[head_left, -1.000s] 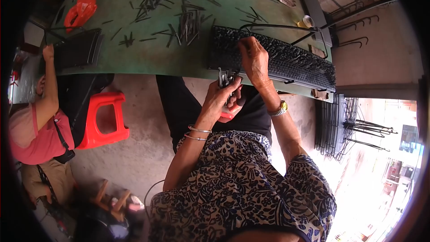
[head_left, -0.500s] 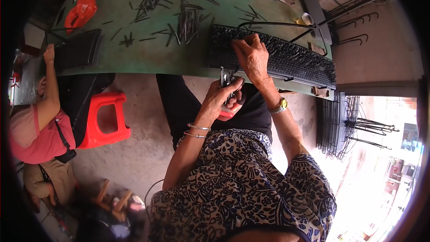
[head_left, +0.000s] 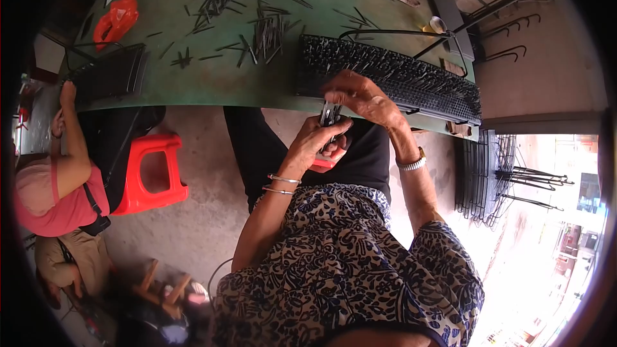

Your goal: Manually sorting and assembling small metal pins or hooks on a workbench.

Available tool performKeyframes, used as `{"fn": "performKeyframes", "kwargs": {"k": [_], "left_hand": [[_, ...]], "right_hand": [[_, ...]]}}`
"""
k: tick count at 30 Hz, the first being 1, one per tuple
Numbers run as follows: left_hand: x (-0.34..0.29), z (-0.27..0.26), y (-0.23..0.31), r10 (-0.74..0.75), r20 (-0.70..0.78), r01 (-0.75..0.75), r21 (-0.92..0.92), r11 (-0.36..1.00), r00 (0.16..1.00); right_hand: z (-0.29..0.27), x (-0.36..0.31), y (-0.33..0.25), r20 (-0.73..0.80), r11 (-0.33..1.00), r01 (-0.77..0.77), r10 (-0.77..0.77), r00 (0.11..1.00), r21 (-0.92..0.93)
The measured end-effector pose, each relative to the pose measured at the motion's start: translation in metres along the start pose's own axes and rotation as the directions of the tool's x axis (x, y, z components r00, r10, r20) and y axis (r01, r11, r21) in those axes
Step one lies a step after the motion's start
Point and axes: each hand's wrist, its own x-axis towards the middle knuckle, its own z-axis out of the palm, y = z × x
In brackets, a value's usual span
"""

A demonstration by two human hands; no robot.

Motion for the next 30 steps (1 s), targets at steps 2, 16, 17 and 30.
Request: {"fn": "performKeyframes", "kwargs": {"k": [2,16,17,30], "left_hand": [[0.001,-0.001,0.000,0.006,0.028,-0.007,0.031,0.999,1.000],[-0.001,-0.012,0.003,-0.034,-0.070,0.035,0.013,0.999,0.997],[-0.001,-0.012,0.002,-0.035,-0.069,0.036,0.010,0.999,0.997],[-0.004,-0.015,-0.002,0.012,-0.120,-0.021,-0.072,0.997,0.993]], "right_hand": [[0.002,-0.007,-0.004,0.188,0.983,-0.050,0.015,0.982,0.178],[0.000,0.011,-0.006,-0.156,0.941,-0.112,0.168,0.973,0.319],[0.003,0.015,-0.011,-0.153,0.941,-0.114,0.169,0.974,0.317],[0.051,0.055,0.009,-0.435,0.919,0.080,-0.258,0.863,-0.386]]}}
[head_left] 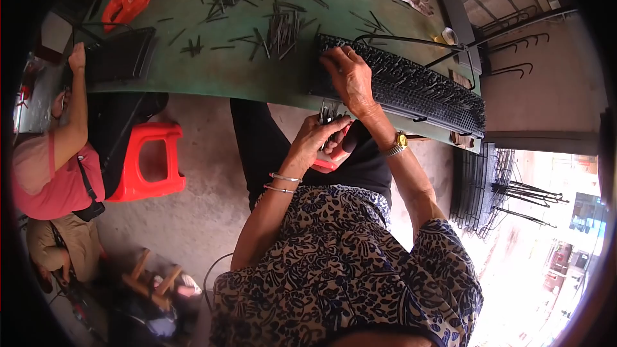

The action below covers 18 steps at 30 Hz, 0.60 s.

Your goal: Manually sorting and assembling small metal pins or hooks on a workbench.

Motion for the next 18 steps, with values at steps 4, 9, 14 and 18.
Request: {"fn": "performKeyframes", "kwargs": {"k": [4,9,14,18], "left_hand": [[0.000,0.002,0.001,-0.017,0.008,0.018,-0.011,1.000,1.000],[-0.002,0.001,0.002,0.029,0.008,-0.029,-0.009,1.000,1.000],[0.002,0.003,-0.001,0.041,-0.005,-0.041,-0.025,0.999,0.999],[0.011,0.005,-0.010,0.088,0.057,-0.090,0.033,0.995,0.994]], "right_hand": [[0.003,-0.002,0.001,0.019,0.949,0.176,-0.177,0.984,-0.262],[-0.028,-0.009,-0.009,0.193,0.999,-0.018,0.012,0.981,0.026],[-0.055,-0.022,-0.011,0.526,0.933,-0.060,-0.146,0.838,0.355],[-0.057,-0.028,-0.004,0.559,0.826,-0.354,0.058,0.827,0.439]]}}
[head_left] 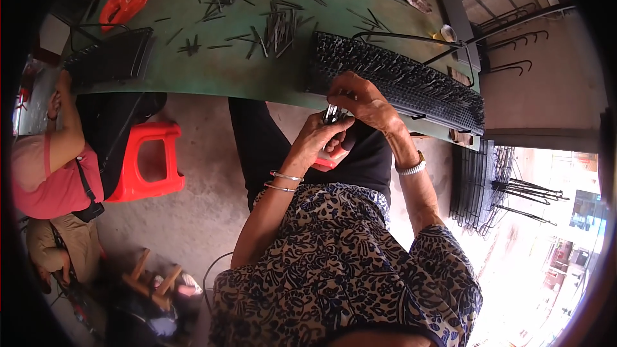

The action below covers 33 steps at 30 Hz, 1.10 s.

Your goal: Manually sorting and assembling small metal pins or hooks on a workbench.

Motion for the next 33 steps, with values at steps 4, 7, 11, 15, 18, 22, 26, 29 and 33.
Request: {"fn": "performKeyframes", "kwargs": {"k": [4,7,11,15,18,22,26,29,33], "left_hand": [[0.002,-0.003,0.002,-0.038,0.093,0.041,-0.037,0.998,0.995],[-0.001,-0.003,0.014,-0.009,0.124,0.008,0.012,1.000,0.992],[0.000,-0.011,0.022,-0.049,0.135,0.049,0.004,0.999,0.990],[0.000,-0.010,0.027,-0.122,0.215,0.131,-0.029,0.991,0.969],[0.002,-0.010,0.025,-0.103,0.207,0.103,0.008,0.995,0.973],[0.005,-0.010,0.024,-0.045,0.173,0.044,0.007,0.999,0.984],[0.008,-0.014,0.027,-0.039,0.142,0.030,0.064,0.998,0.989],[0.009,-0.021,0.029,-0.094,0.245,0.092,0.019,0.996,0.965],[0.010,-0.020,0.032,-0.084,0.153,0.069,0.103,0.992,0.985]], "right_hand": [[-0.003,0.002,-0.003,0.039,0.990,-0.131,0.129,0.991,0.048],[-0.001,0.001,0.006,-0.024,0.983,-0.150,0.153,0.988,0.109],[0.004,0.004,-0.014,-0.067,0.982,-0.185,0.182,0.981,-0.039],[-0.004,0.006,-0.004,0.011,0.988,-0.062,0.061,0.998,0.143],[-0.010,0.009,0.000,0.070,0.984,-0.099,0.089,0.994,0.151],[-0.012,0.011,-0.006,-0.003,0.992,-0.127,0.127,0.992,0.002],[-0.008,0.011,-0.006,-0.070,0.986,-0.140,0.146,0.987,0.086],[-0.005,0.012,-0.004,-0.173,0.990,-0.135,0.139,0.975,0.033],[-0.008,0.013,-0.006,-0.269,0.984,-0.179,0.171,0.948,-0.004]]}}
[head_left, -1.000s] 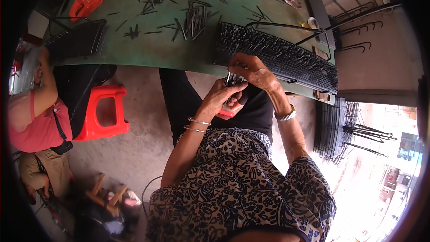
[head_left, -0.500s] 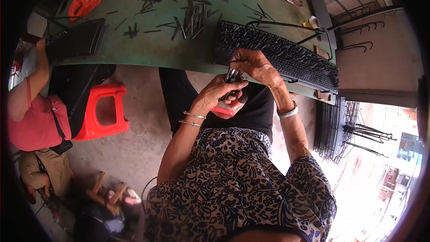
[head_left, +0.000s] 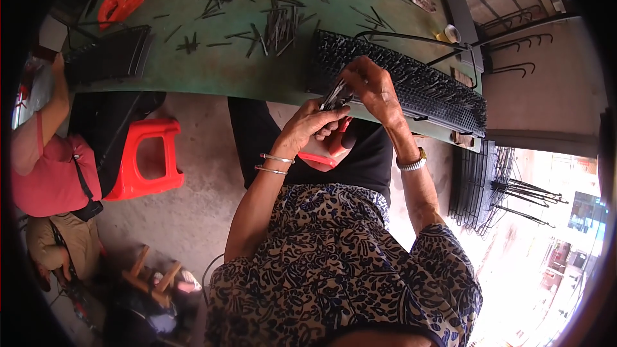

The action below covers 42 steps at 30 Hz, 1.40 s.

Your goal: Manually sorting and assembling small metal pins or hooks on a workbench.

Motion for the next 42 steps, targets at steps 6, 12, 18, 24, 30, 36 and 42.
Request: {"fn": "performKeyframes", "kwargs": {"k": [6,12,18,24,30,36,42], "left_hand": [[0.008,-0.001,-0.001,0.019,-0.066,-0.020,-0.017,1.000,0.998],[0.014,0.003,0.002,0.012,-0.094,-0.023,-0.114,0.993,0.996],[0.014,0.006,0.008,-0.038,-0.090,0.020,-0.197,0.980,0.995],[0.018,0.012,0.001,-0.045,-0.106,0.006,-0.343,0.939,0.993],[0.024,0.030,-0.002,0.046,-0.284,-0.207,-0.570,0.795,0.958],[0.033,0.040,0.002,0.157,-0.273,-0.308,-0.698,0.647,0.949],[0.038,0.044,0.003,0.107,-0.479,-0.378,-0.515,0.769,0.871]], "right_hand": [[-0.007,0.007,0.001,-0.112,0.999,0.029,-0.026,0.993,0.028],[-0.010,0.011,0.015,-0.097,0.980,-0.012,0.032,0.995,0.198],[-0.009,0.008,0.024,-0.122,0.964,0.011,0.023,0.992,0.267],[-0.011,0.007,0.030,-0.198,0.925,-0.012,0.094,0.976,0.380],[-0.004,-0.013,0.025,-0.294,0.889,0.055,0.092,0.951,0.455],[0.017,-0.035,0.026,-0.377,0.844,0.056,0.179,0.909,0.534],[0.024,-0.038,0.025,-0.488,0.890,0.089,0.158,0.858,0.446]]}}
